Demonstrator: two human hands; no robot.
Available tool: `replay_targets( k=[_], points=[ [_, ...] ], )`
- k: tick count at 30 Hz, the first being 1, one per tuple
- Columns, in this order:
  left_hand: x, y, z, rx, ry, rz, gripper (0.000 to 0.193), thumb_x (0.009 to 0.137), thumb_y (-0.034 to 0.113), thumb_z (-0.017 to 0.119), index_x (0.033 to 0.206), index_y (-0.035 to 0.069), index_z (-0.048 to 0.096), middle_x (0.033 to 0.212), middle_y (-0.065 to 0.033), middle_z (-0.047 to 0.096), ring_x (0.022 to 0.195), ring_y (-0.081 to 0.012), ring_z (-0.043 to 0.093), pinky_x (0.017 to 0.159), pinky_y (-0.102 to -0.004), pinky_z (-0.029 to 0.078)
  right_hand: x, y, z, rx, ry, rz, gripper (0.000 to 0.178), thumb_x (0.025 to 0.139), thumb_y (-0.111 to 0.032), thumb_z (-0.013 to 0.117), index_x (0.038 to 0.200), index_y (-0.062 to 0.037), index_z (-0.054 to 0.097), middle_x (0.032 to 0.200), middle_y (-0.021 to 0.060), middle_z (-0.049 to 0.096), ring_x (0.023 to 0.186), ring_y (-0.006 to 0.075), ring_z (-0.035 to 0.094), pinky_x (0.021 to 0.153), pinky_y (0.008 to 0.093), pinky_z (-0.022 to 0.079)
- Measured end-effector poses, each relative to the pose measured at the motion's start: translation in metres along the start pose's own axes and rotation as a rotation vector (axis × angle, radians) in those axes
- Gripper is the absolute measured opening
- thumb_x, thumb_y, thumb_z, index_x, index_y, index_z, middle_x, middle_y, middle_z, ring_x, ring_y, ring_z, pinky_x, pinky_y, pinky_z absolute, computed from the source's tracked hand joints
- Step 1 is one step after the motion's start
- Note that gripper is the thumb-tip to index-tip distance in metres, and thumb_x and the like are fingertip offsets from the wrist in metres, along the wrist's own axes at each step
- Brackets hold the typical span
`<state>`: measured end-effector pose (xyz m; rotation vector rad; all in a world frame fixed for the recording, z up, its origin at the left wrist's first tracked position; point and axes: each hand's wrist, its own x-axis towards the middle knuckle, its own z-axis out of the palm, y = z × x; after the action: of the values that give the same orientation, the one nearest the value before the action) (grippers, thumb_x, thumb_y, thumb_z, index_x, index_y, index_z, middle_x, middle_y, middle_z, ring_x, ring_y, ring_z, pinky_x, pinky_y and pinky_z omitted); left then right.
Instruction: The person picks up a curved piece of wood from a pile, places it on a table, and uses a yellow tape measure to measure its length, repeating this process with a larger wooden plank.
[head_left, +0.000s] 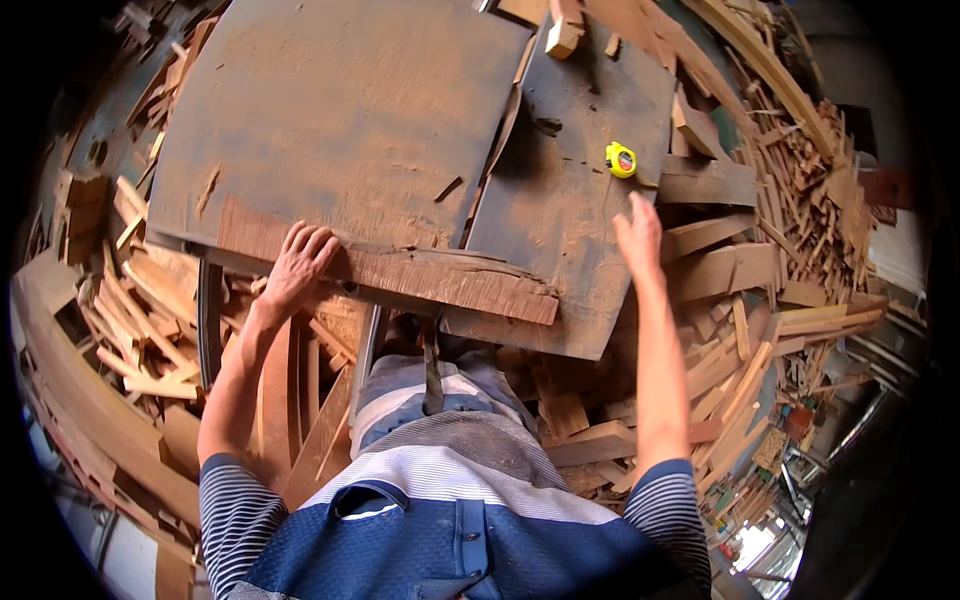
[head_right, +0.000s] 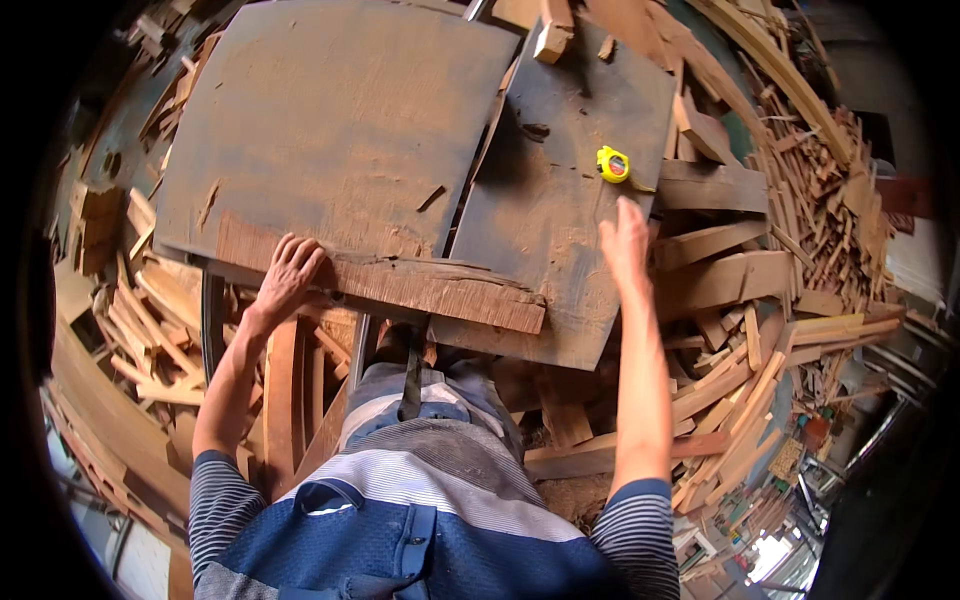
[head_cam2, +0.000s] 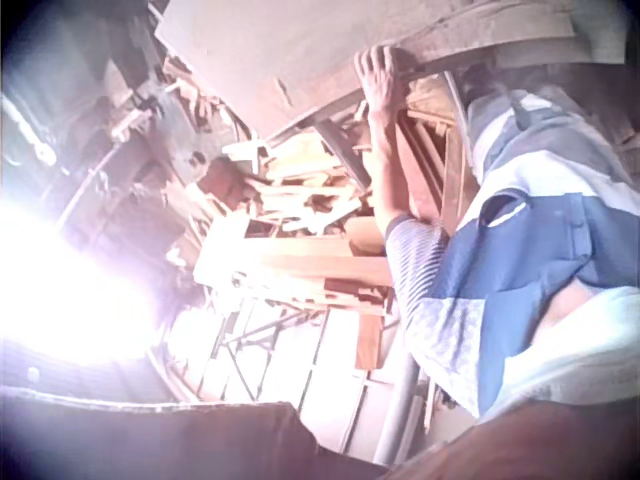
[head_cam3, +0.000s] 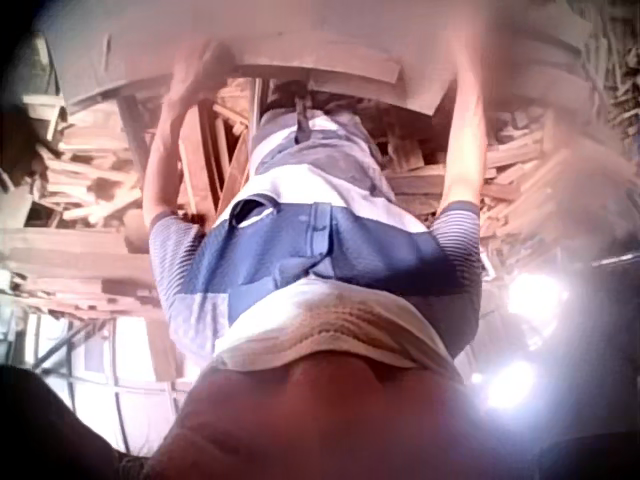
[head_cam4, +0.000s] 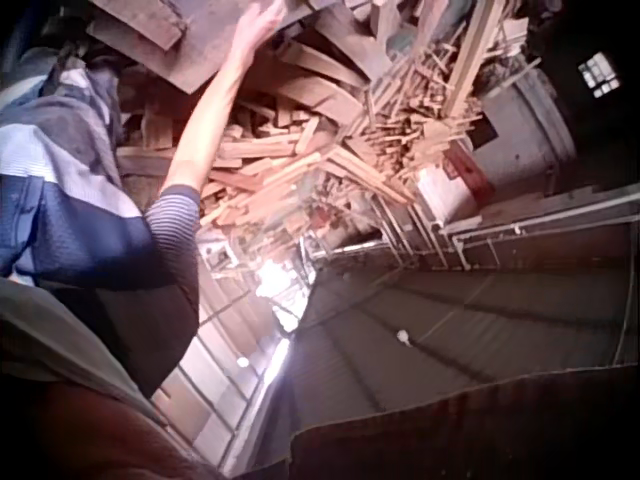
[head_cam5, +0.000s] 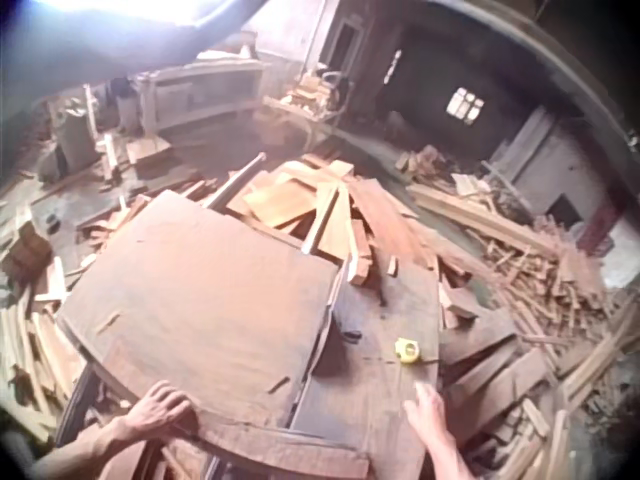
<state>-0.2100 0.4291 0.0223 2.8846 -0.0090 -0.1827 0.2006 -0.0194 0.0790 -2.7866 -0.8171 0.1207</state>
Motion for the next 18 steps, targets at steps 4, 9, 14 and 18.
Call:
replay_targets(
  k=[4, 9, 14, 18],
  points=[
    [0.0, -0.006, -0.005, 0.016, -0.022, 0.056, 0.055, 0.081, 0.009, 0.074, 0.131, 0.006, 0.053, 0.138, -0.013, 0.052, 0.136, -0.0353, 0.045, 0.124, -0.052, 0.028, 0.073, 0.047, 0.034, -0.166, -0.101, 0.016, 0.09, 0.081, -0.022, 0.083, 0.156, -0.0052, 0.037, 0.159, 0.0271, 0.037, 0.142, 0.0451, 0.043, 0.116, 0.0472, 0.04],
    [0.011, 0.001, -0.01, 0.033, -0.041, 0.007, 0.057, 0.079, 0.004, 0.075, 0.131, 0.006, 0.054, 0.139, -0.0125, 0.054, 0.137, -0.0331, 0.047, 0.126, -0.0515, 0.026, 0.1, 0.085, 0.063, -0.139, -0.013, -0.19, 0.089, 0.082, -0.027, 0.079, 0.158, -0.0113, 0.036, 0.158, 0.0259, 0.039, 0.141, 0.0432, 0.045, 0.113, 0.0477, 0.042],
    [0.005, 0.02, -0.017, 0.051, -0.101, -0.129, 0.059, 0.078, 0.0, 0.072, 0.134, 0.005, 0.052, 0.142, -0.0129, 0.052, 0.141, -0.0328, 0.043, 0.127, -0.0515, 0.024, 0.061, 0.036, 0.047, -0.115, -0.173, 0.217, 0.067, 0.08, -0.033, 0.08, 0.134, -0.0037, 0.054, 0.13, 0.024, 0.063, 0.121, 0.04, 0.06, 0.101, 0.0459, 0.048],
    [0.025, 0.09, -0.035, 0.034, -0.096, -0.302, 0.067, 0.079, -0.004, 0.069, 0.142, 0.001, 0.045, 0.149, -0.0213, 0.045, 0.145, -0.0384, 0.036, 0.127, -0.0554, 0.022, -0.044, 0.05, 0.028, 0.606, -0.24, 0.386, 0.064, 0.079, -0.036, 0.078, 0.129, -0.0001, 0.06, 0.113, 0.0138, 0.067, 0.108, 0.0256, 0.064, 0.094, 0.04, 0.049]
  ],
)
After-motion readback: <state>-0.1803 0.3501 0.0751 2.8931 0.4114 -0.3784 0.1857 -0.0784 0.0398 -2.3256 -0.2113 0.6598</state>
